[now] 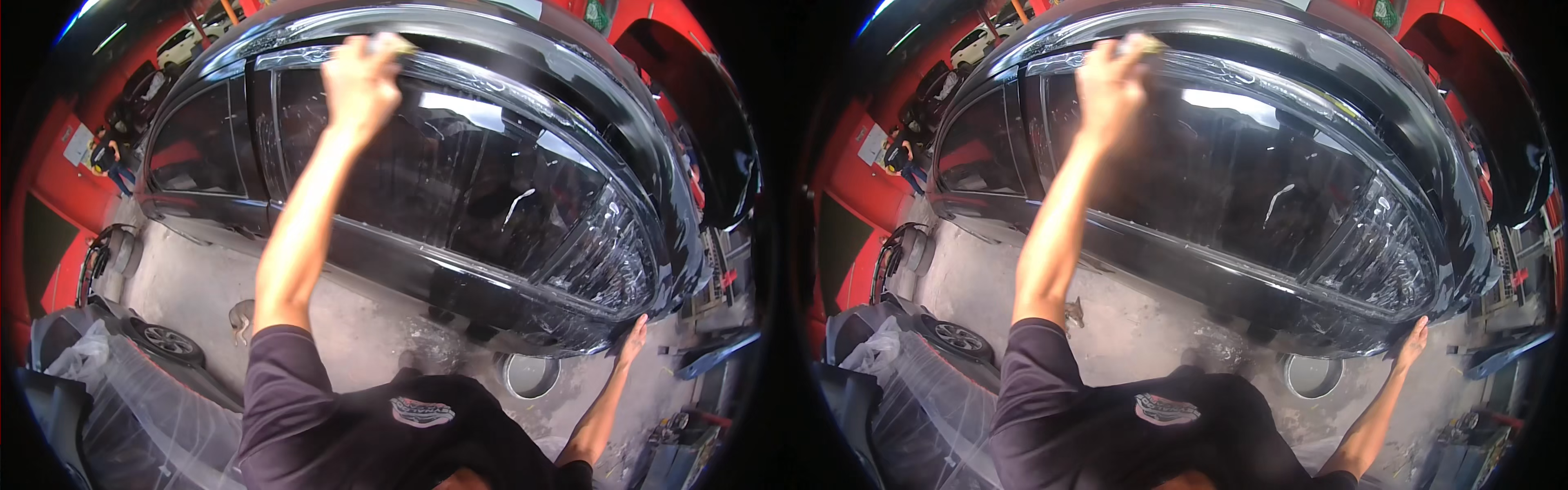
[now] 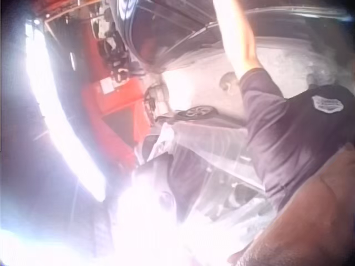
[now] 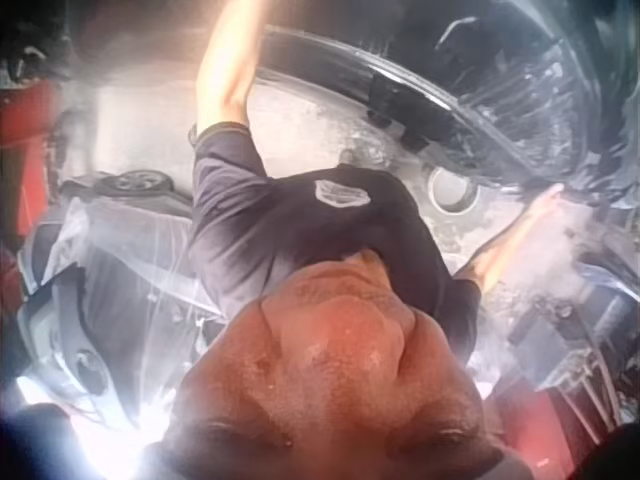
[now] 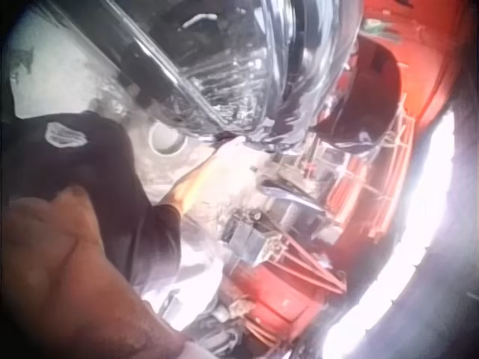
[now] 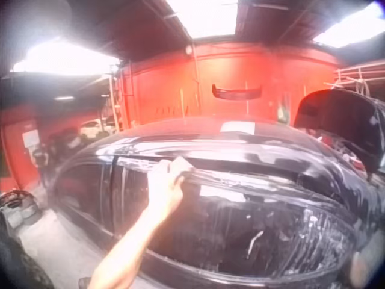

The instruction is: The person scrubs the rear window and trunk of a black car using a sponge and a purple cloth, repeatedly dipping the sponge into a bucket of water. The person then walks to a workbench to pick up a spray bottle and returns to the car to spray the surface.

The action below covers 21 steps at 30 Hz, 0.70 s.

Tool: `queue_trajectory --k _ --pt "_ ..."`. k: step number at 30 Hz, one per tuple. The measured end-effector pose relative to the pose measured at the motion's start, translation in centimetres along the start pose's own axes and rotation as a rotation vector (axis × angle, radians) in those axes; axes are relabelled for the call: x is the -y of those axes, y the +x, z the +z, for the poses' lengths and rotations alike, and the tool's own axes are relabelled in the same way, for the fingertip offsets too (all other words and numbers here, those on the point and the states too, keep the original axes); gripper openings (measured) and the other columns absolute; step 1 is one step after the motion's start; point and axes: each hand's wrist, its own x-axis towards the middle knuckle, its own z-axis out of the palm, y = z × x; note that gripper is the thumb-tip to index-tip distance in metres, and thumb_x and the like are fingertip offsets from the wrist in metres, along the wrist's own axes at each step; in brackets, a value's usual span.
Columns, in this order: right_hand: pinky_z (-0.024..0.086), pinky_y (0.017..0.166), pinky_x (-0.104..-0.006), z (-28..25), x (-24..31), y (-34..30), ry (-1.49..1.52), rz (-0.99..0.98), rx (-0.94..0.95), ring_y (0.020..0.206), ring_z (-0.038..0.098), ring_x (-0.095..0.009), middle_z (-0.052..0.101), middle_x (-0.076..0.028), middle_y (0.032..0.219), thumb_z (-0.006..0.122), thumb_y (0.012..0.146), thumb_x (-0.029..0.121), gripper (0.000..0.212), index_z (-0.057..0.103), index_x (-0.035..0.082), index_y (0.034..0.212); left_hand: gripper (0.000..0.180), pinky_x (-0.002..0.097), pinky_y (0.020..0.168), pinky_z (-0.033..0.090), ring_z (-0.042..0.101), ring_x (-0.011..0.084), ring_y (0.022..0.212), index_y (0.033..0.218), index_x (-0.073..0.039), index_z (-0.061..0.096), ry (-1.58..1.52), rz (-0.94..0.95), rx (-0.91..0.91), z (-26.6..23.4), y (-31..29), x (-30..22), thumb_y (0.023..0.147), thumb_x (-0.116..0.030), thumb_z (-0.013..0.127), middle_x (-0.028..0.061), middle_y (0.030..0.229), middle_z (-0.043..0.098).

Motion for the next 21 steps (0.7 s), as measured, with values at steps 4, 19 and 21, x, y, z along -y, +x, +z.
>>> queue_trajectory --k 4,19,21 --pt "0.045 0.092 -0.0321 -6.1 3.2 1.8 -0.055 0.039 0.025 0.096 0.053 -0.018 0.064 -0.007 0.105 0.053 0.104 0.059 0.067 0.066 -0.006 0.115 0.043 0.0472 0.087 0.046 0.057 0.0342 0.109 0.122 -0.019 0.074 -0.179 0.175 0.137 0.8 -0.6 -11.5 0.08 -0.01 0.074 0.0152 0.118 0.062" --pt "0.027 0.056 -0.0267 -0.7 4.9 -1.2 0.107 -0.058 -0.123 0.064 0.035 -0.005 0.038 0.009 0.07 0.056 0.104 0.058 0.049 0.053 0.014 0.08 0.052 0.0476 0.082 0.042 0.057 0.0328 0.099 0.127 -0.018 0.07 -0.252 0.362 0.079 2.5 1.0 -16.9 0.076 -0.006 0.071 0.0143 0.115 0.062" --pt "0.026 0.056 -0.0267 -1.0 4.5 -1.7 0.126 -0.014 -0.131 0.063 0.035 -0.005 0.038 0.009 0.07 0.057 0.104 0.057 0.049 0.052 0.015 0.08 0.042 0.0485 0.091 0.046 0.059 0.0373 0.109 0.121 -0.016 0.075 -0.155 0.17 0.086 0.7 1.4 -11.3 0.081 -0.007 0.069 0.0183 0.12 0.064"
